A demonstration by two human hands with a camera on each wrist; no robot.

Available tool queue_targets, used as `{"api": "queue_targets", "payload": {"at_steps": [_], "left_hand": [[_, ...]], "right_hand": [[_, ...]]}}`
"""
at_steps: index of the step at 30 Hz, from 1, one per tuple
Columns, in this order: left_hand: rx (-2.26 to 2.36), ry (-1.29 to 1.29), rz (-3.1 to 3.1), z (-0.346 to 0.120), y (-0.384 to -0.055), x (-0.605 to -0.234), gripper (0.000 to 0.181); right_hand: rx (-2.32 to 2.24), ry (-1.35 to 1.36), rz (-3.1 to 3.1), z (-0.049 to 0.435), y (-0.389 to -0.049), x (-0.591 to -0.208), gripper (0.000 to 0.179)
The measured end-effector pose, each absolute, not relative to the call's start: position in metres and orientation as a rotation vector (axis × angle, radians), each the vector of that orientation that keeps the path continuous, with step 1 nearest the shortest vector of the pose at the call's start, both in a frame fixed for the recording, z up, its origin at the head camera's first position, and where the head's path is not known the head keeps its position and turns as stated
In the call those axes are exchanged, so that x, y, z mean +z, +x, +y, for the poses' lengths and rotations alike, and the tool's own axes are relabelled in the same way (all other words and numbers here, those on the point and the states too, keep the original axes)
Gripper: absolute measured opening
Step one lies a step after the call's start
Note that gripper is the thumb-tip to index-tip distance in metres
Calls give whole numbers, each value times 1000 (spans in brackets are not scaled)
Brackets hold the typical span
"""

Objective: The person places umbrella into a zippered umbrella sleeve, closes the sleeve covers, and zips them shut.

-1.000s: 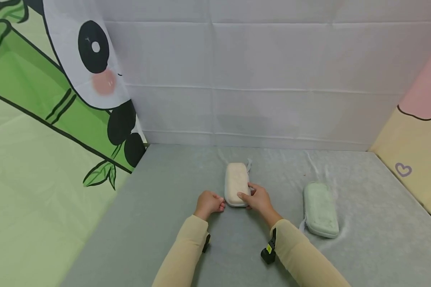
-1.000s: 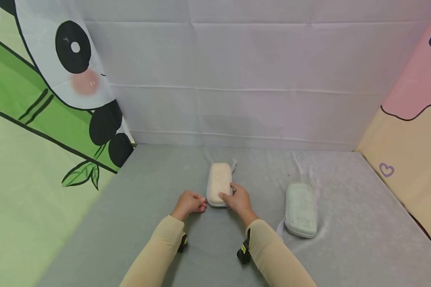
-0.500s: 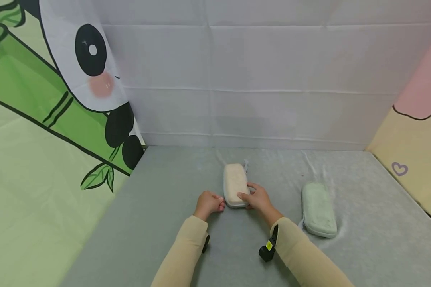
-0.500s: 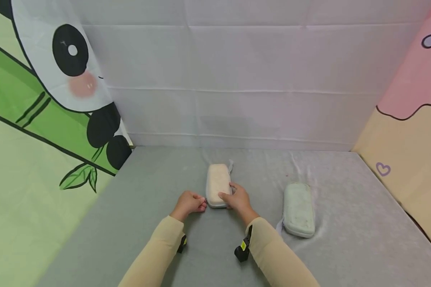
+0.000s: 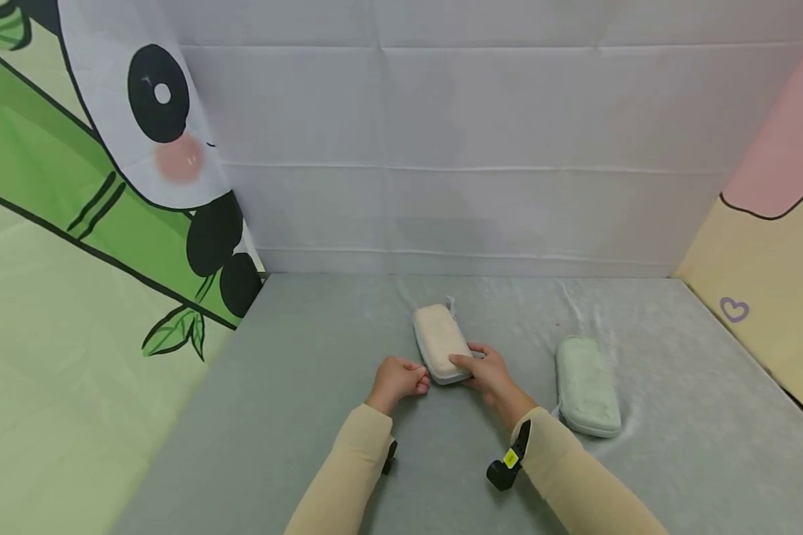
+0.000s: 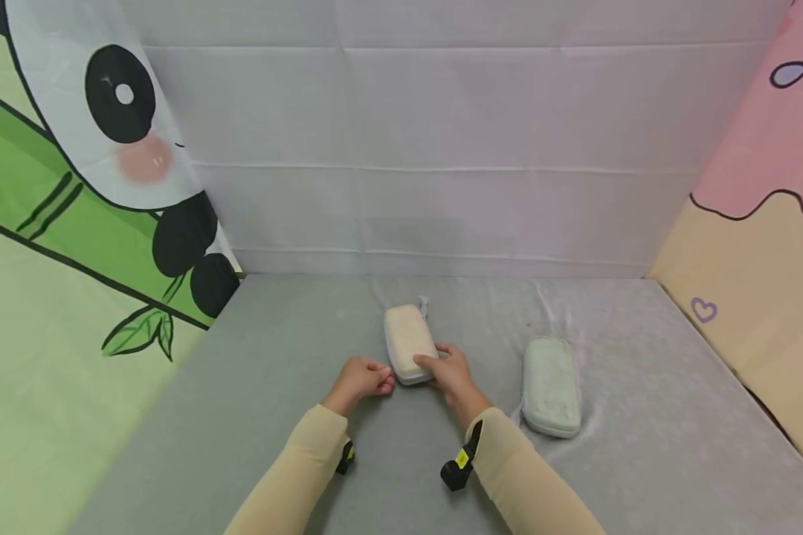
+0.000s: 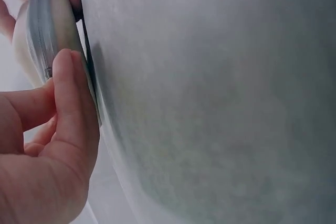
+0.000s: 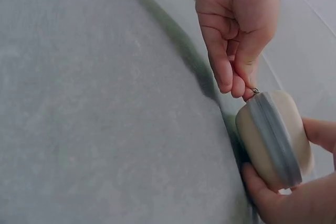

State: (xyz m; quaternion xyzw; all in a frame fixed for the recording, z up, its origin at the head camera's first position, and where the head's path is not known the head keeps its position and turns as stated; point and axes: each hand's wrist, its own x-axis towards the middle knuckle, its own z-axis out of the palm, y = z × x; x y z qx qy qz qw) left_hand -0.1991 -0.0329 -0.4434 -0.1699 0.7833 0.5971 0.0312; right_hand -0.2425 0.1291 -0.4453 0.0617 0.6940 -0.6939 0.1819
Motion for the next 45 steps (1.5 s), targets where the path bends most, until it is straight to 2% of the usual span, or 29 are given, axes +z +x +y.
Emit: {"api": "queue_targets", "payload": {"at_steps": [11,45], "left_hand": [[1843,-523,2372,-26,-201,-446,11],[1772,-458,2496,-25,-203,-442,14]], "right_hand": [[-2170,242,1843,134,-243,-455,48],[-2113,144,1837,156,-249,-457,47]]}}
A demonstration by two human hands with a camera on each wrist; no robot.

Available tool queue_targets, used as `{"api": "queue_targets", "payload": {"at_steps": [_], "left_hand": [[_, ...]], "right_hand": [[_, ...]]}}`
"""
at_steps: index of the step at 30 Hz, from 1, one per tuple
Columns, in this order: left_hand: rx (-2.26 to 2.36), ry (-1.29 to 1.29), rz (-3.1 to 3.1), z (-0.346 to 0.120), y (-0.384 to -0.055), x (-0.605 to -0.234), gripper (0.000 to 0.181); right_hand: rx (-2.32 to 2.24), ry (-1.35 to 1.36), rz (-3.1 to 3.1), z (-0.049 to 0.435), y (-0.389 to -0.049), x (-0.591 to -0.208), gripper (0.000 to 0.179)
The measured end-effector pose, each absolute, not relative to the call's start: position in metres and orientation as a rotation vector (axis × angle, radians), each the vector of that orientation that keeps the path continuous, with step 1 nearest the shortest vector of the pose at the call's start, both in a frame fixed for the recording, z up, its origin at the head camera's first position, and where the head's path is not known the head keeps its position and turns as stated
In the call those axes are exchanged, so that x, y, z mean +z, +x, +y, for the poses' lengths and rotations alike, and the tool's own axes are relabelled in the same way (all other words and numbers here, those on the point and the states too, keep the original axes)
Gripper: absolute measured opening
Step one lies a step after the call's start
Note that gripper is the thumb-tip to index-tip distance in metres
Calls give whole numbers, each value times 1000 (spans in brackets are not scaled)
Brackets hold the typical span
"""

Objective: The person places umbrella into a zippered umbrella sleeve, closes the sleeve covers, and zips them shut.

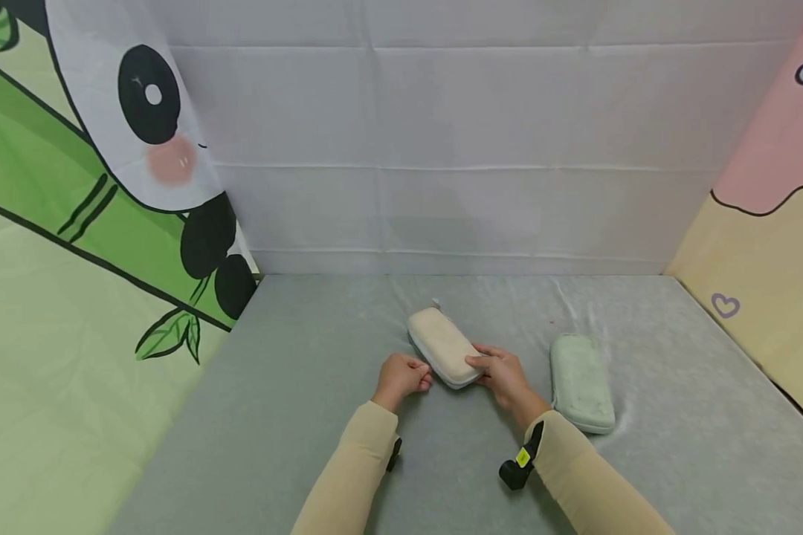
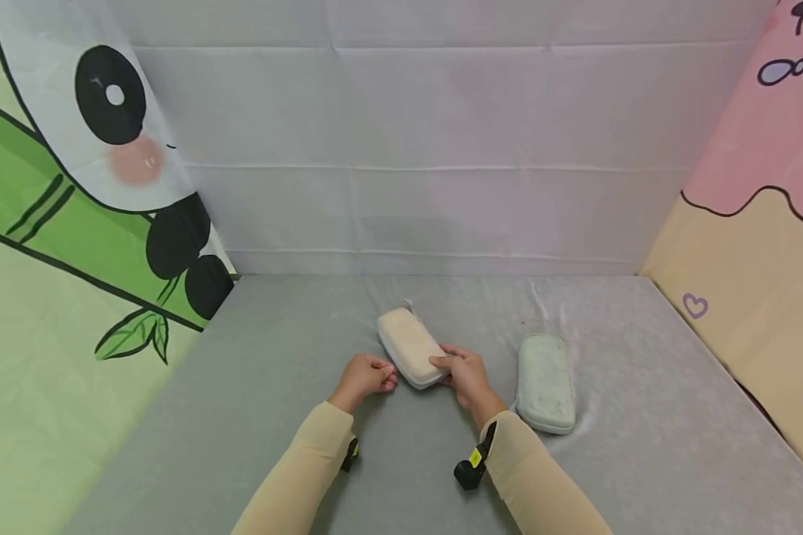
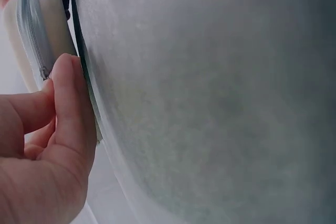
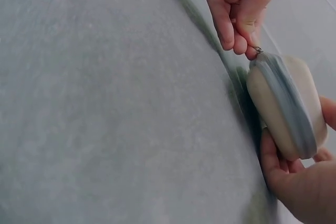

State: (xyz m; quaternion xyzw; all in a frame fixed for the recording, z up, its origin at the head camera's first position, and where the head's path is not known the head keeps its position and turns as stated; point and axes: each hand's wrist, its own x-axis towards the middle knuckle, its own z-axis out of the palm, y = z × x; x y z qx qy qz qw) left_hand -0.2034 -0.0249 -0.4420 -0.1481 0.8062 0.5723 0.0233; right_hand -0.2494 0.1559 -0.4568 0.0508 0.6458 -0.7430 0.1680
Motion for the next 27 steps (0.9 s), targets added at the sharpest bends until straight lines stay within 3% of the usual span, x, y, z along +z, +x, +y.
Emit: {"api": "queue_targets", "payload": {"at_steps": [19,27], "left_hand": [[1707,-304,2514,-24,-189,-443,16],[1724,-254,2559,-17,-185,-441,15]], "right_hand": [[-2037,-34,1937,159,-256,-452,43],[-2166,206,2074,150,-255,-448,42]]}}
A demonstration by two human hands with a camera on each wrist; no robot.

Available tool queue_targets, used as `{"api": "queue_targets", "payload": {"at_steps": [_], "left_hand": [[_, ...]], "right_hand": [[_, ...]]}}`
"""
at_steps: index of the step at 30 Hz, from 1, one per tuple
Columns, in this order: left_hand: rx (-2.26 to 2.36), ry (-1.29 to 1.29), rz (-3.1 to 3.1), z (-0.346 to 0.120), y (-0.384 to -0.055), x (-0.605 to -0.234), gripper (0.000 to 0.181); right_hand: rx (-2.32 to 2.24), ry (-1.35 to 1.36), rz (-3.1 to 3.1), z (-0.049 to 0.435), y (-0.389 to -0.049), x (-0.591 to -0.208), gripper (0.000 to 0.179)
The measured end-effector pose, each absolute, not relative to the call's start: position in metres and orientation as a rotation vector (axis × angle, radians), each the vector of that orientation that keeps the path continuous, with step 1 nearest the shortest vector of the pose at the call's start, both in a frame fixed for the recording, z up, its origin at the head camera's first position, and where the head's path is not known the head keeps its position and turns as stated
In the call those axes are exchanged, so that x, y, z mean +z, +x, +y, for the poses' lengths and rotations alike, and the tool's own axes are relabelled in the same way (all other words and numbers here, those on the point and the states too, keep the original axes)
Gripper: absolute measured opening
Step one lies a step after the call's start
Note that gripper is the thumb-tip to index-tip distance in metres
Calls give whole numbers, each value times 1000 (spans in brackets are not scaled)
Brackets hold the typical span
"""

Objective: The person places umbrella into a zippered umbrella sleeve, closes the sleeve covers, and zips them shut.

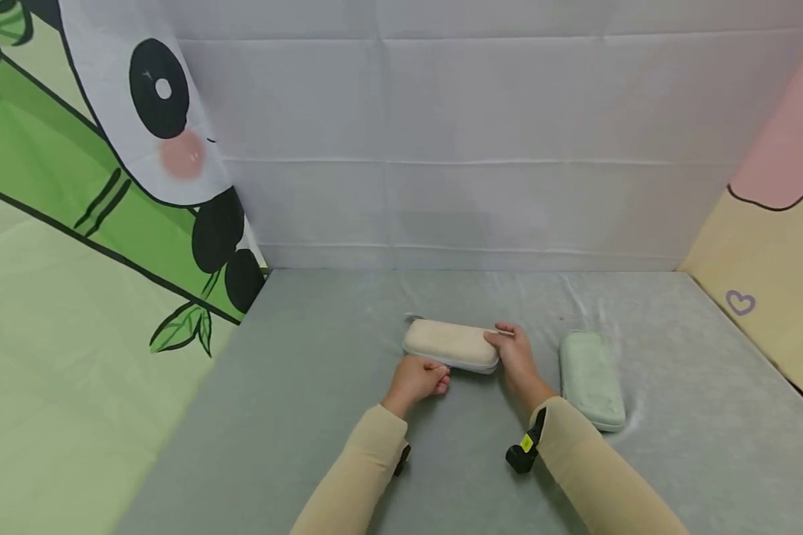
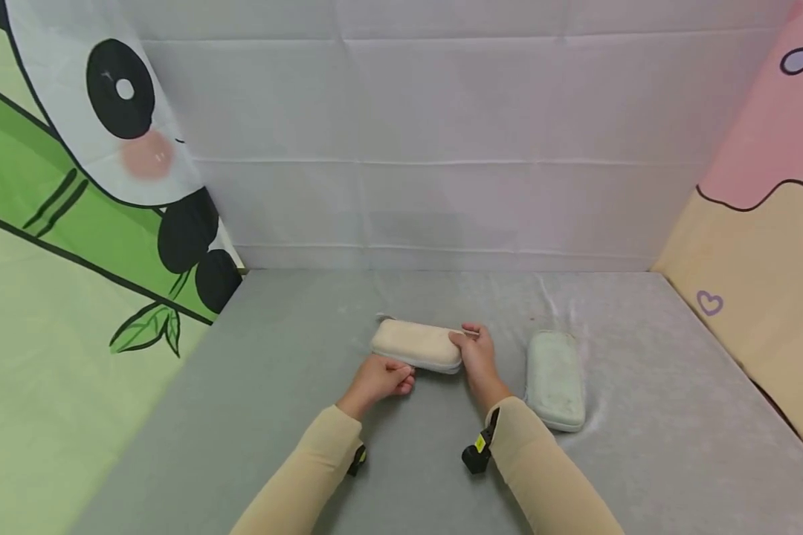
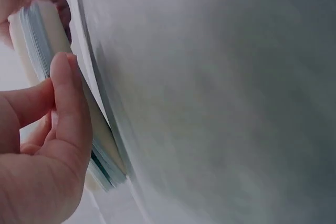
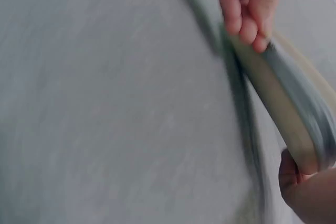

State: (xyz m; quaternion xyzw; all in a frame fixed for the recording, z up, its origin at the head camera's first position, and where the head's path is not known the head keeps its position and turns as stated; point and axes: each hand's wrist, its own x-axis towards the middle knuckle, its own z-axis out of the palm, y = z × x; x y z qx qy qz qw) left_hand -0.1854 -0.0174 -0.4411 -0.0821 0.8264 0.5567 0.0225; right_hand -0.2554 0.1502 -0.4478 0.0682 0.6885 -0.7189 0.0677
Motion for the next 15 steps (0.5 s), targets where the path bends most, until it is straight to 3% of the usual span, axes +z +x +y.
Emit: {"api": "queue_targets", "payload": {"at_steps": [6,15], "left_hand": [[1709,-294,2578,-4,-189,-440,15],[1574,-266,2706,6,-190,-440,19]], "right_hand": [[-2060,215,2271,148,-251,-450,43],[-1716,-357,2815,147,-248,-465,38]]}}
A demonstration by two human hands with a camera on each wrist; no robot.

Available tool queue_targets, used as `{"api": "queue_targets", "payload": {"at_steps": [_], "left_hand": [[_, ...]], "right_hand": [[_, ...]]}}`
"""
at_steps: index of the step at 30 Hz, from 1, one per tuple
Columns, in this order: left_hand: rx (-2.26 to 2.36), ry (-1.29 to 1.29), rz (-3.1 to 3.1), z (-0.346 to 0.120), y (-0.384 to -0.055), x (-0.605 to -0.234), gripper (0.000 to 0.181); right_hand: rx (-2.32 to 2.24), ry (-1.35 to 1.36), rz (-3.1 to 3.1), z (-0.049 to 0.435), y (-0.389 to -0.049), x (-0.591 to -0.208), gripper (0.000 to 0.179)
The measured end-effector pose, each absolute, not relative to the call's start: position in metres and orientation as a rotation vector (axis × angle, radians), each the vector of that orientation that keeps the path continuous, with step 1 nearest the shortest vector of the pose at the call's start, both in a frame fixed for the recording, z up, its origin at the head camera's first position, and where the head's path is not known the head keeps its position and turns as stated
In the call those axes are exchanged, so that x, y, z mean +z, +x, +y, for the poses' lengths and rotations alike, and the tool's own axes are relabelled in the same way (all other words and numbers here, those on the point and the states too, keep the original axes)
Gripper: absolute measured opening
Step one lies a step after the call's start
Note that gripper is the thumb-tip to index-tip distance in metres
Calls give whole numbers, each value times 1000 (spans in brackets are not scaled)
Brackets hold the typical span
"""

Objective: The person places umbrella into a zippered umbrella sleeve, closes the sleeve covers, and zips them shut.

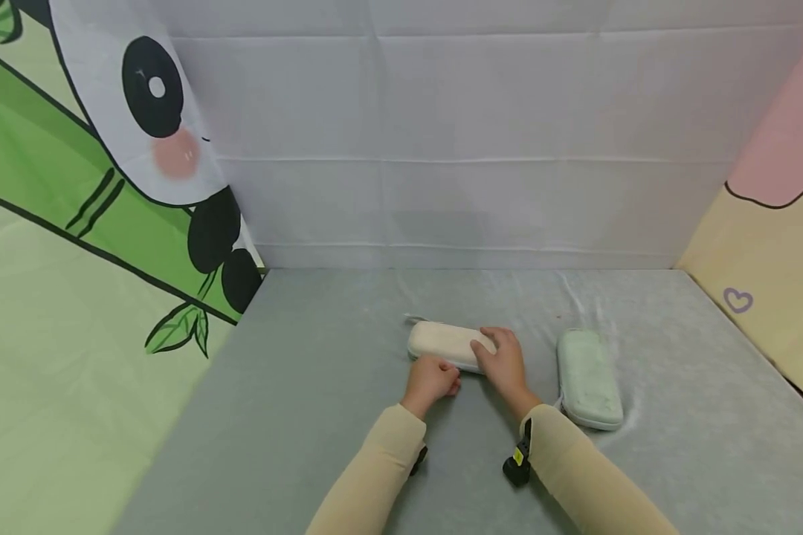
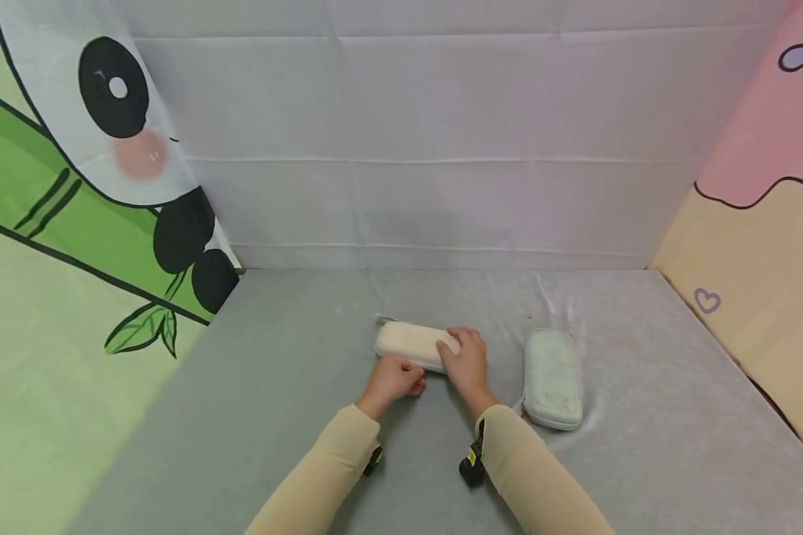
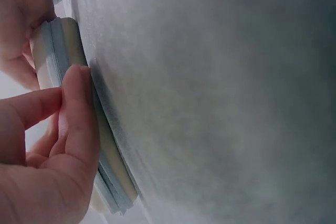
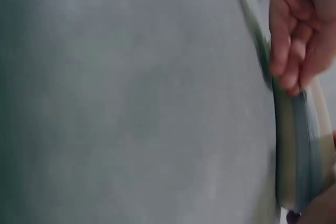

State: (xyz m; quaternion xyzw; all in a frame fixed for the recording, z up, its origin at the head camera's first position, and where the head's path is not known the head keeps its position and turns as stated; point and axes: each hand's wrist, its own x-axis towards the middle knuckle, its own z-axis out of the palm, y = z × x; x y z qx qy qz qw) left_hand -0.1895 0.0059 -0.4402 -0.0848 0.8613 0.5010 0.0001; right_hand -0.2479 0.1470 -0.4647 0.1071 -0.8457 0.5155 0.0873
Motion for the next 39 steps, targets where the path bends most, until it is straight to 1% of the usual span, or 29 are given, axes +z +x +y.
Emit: {"api": "queue_targets", "payload": {"at_steps": [3,12,19,27,39], "left_hand": [[1591,-276,2692,5,-191,-440,18],[1725,-273,2569,0,-194,-444,14],[1894,-374,2292,-1,-197,-446,12],[1912,-450,2190,-3,-199,-448,14],[1929,-461,2122,-5,-202,-455,11]], "right_hand": [[1549,356,-2538,149,-250,-465,37],[1615,296,-2608,151,-252,-459,39],[1602,282,-2592,152,-253,-458,38],[1602,255,-2627,154,-253,-455,39],[1617,238,-2646,157,-252,-457,39]]}}
